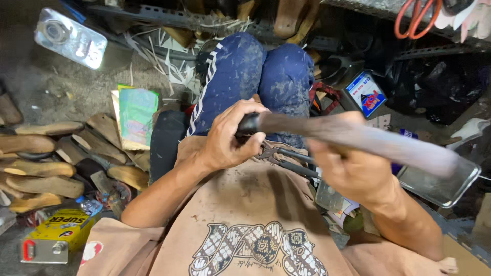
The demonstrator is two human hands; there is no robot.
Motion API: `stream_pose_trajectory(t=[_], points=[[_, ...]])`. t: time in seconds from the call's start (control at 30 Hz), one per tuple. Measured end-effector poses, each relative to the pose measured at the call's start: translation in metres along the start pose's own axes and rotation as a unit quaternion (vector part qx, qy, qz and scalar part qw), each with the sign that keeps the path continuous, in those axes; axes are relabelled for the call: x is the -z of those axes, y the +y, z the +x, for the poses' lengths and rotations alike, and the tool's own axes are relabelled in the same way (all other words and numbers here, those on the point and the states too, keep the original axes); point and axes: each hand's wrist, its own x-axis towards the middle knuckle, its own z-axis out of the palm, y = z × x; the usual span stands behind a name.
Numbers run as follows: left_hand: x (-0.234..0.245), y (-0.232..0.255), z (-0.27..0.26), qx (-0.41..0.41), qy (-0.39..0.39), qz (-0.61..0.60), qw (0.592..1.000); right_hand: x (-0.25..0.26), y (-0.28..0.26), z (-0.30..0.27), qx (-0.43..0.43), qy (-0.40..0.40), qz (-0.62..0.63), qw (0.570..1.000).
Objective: The person sits cross-legged on the floor and uses a hammer and a curved metal tool to repeatedly strike and shape the sole of a black shoe held on their lap. They rotate the shoe to work on different areas of the sole and heel.
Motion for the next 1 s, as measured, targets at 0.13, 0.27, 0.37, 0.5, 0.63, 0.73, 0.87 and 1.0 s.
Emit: stream_pose_trajectory(t=[0.13,0.27,0.37,0.5,0.63,0.73,0.87,1.0], points=[[-0.002,-0.001,-0.001,0.008,-0.003,0.005,1.000,0.004,-0.017,0.031,0.065,-0.088,-0.264,0.958],[0.000,0.000,-0.007,0.009,0.005,-0.018,1.000,-0.004,-0.017,0.029,0.002,-0.056,-0.101,0.993],[0.001,-0.005,-0.006,-0.011,0.025,-0.002,1.000,-0.007,-0.021,0.030,-0.009,-0.036,-0.109,0.993],[0.004,-0.008,-0.007,-0.006,0.045,-0.017,0.999,-0.018,0.001,0.005,0.049,0.012,-0.092,0.995],[0.003,-0.017,-0.014,0.036,0.028,-0.017,0.999,-0.024,0.010,0.001,-0.030,-0.038,-0.111,0.993],[0.000,-0.017,-0.018,0.001,0.102,-0.042,0.994,-0.034,0.021,-0.016,0.048,0.158,-0.030,0.986],[0.004,-0.019,-0.013,0.002,0.096,-0.077,0.992,-0.044,0.026,-0.016,0.022,0.179,-0.014,0.984],[0.004,-0.019,-0.017,0.002,0.110,-0.063,0.992,-0.066,0.019,-0.027,-0.028,0.169,0.031,0.985]])
